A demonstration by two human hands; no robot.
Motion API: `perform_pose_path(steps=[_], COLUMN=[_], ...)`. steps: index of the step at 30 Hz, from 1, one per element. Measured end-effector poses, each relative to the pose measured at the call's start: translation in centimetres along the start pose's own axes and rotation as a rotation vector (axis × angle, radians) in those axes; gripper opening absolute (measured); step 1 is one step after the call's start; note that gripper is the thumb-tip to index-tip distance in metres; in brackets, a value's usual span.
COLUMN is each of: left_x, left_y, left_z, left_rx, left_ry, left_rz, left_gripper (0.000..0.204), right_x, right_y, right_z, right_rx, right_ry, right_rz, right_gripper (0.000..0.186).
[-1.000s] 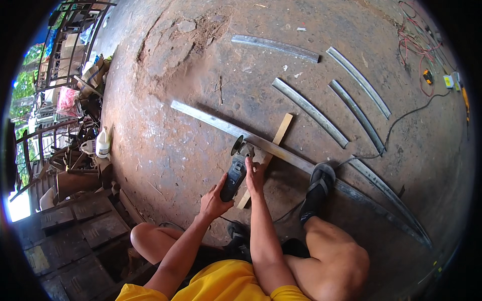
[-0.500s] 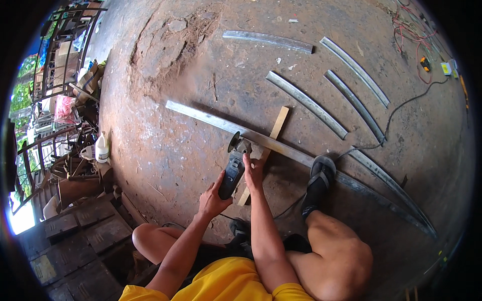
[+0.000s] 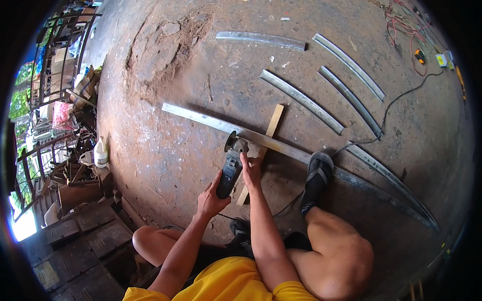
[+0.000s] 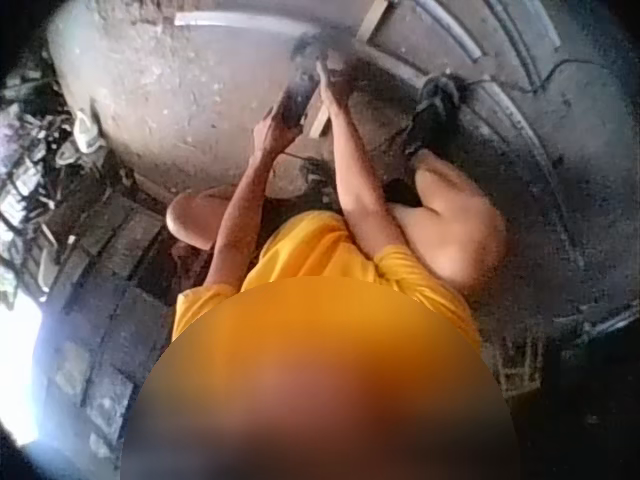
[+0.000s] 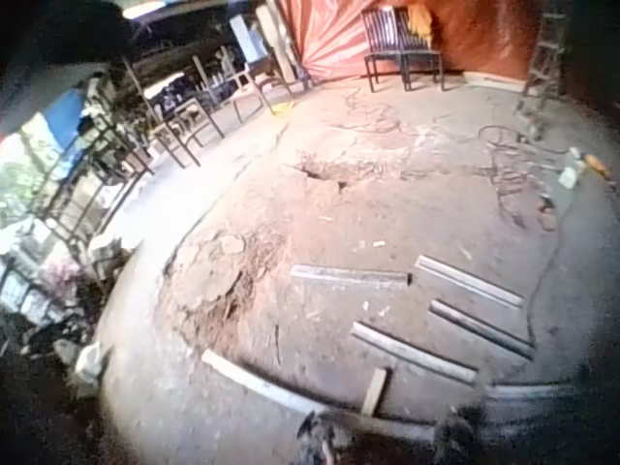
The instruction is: Cutting a metal profile with an angle grinder.
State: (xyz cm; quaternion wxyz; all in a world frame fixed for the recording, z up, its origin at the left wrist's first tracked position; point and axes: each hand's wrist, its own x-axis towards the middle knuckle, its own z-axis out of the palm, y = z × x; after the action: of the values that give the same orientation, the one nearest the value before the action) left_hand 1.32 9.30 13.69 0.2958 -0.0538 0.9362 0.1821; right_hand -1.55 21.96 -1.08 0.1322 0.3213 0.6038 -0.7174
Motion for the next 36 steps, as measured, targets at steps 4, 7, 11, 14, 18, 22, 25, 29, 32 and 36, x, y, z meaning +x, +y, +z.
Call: perform_pose_path(steps=[4, 7, 11, 14, 18, 22, 25, 29, 32, 36], left_x=[0.0, 0.1, 0.2, 0.2, 0.4, 0.5, 0.6, 0.8, 0.8, 0.9], left_y=[-0.3, -0.4, -0.5, -0.5, 0.0, -0.3, 0.0, -0.3, -0.3, -0.3], left_z=[0.1, 0.2, 0.4, 0.4, 0.0, 0.0, -0.2, 0.2, 0.3, 0.4], left_rx=[-0.009, -0.004, -0.019, -0.023, -0.032, -0.057, -0.018, -0.045, -0.053, -0.040], left_ry=[0.007, 0.020, 0.049, 0.057, 0.005, 0.059, 0.008, 0.067, 0.071, 0.066], left_rz=[0.009, 0.021, 0.031, 0.034, -0.011, 0.071, 0.022, 0.070, 0.064, 0.060], left_gripper=[0.089, 0.090, 0.089, 0.089, 0.092, 0.090, 0.090, 0.089, 0.089, 0.087], right_x=[0.0, 0.1, 0.3, -0.2, 0.2, 0.3, 0.1, 0.2, 0.1, -0.2], right_y=[0.2, 0.5, 0.7, -0.1, 0.6, 0.3, -0.4, -0.7, -1.2, -2.2], right_z=[0.4, 0.3, 0.4, 0.9, 0.9, 0.6, 0.4, 0.4, 0.4, 0.3], right_rx=[-0.003, -0.029, -0.057, 0.018, -0.015, -0.004, 0.046, 0.050, 0.062, 0.030], right_ry=[0.026, 0.027, 0.048, 0.050, 0.078, 0.054, 0.016, 0.021, 0.023, 0.051], right_rz=[-0.020, 0.007, 0.012, -0.079, -0.090, -0.025, 0.027, 0.003, 0.027, 0.058], right_gripper=[0.060, 0.060, 0.060, 0.051, 0.051, 0.050, 0.052, 0.050, 0.049, 0.048])
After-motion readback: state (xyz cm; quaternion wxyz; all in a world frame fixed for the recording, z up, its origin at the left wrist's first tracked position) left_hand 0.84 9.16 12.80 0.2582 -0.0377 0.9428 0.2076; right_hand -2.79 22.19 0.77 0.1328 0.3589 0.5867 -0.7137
